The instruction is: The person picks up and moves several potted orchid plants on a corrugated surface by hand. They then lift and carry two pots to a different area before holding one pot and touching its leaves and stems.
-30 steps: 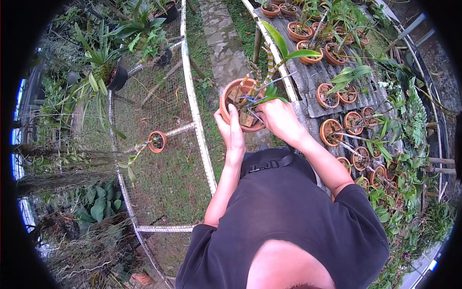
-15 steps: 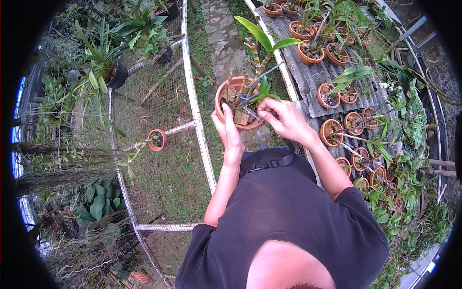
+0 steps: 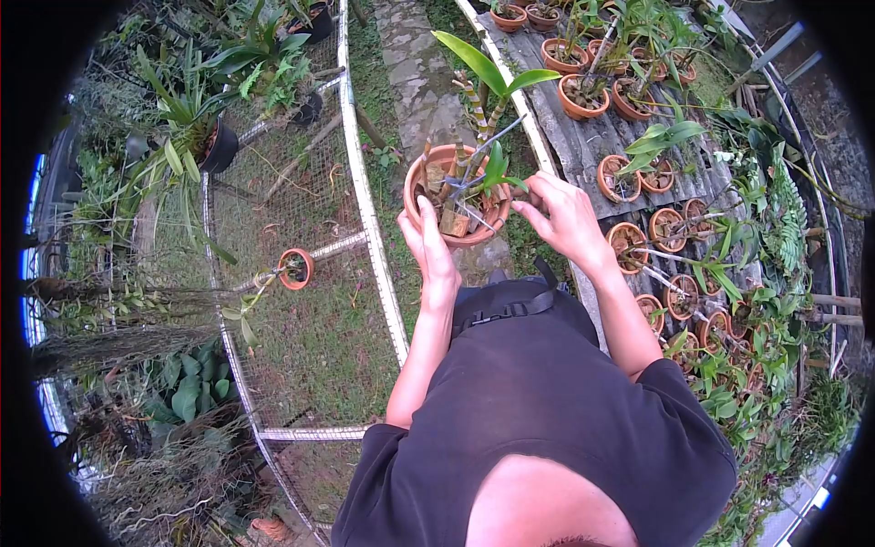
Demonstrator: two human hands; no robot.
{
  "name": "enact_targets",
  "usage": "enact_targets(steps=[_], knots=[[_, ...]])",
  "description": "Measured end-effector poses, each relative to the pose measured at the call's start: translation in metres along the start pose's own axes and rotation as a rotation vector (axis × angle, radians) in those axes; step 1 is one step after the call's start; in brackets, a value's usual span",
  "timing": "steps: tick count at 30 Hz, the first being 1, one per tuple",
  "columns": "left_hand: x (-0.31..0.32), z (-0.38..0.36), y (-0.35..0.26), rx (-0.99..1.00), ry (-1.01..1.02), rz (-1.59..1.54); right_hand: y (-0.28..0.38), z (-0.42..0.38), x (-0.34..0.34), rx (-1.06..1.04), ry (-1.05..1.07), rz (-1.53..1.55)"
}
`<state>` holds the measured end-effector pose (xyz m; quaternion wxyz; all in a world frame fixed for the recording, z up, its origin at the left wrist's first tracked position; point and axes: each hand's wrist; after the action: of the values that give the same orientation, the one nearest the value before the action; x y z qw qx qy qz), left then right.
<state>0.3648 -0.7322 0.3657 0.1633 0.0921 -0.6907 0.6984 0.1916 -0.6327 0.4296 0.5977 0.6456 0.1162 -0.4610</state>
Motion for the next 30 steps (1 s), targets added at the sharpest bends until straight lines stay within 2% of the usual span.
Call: enact_targets(steps=[2,6,9,15,21,25,29,30], knots=[[0.001,-0.001,-0.001,-0.02,0.017,-0.036,-0.001,0.002,0.009,-0.112,-0.028,0.03],[-0.004,0.001,0.004,-0.065,0.079,-0.067,0.001,0.008,0.015,-0.204,0.008,-0.002],[-0.006,0.0,0.006,-0.064,0.087,-0.071,0.001,0.01,0.017,-0.234,0.032,-0.079],[-0.005,-0.003,-0.002,-0.101,0.051,-0.059,-0.001,0.01,0.024,-0.252,-0.006,0.059],[-0.002,-0.003,-0.007,-0.031,0.07,-0.097,-0.012,0.009,0.02,-0.186,0.021,0.181],[0.001,-0.007,-0.016,-0.068,0.071,-0.117,-0.015,0.003,0.013,-0.001,0.13,0.432],[-0.005,-0.005,-0.009,-0.081,0.083,-0.145,-0.028,0.002,0.014,0.086,0.027,0.578],[-0.007,-0.004,-0.005,-0.072,0.085,-0.151,-0.031,0.002,0.011,0.093,-0.047,0.456]])
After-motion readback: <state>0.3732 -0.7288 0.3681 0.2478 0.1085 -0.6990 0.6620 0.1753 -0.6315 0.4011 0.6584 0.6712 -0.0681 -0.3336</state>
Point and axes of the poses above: each hand's wrist, its own z-axis towards the middle knuckle, its own x-axis out of the palm, y = z × x, and after that the axes turned 15 degrees about x, right-handed
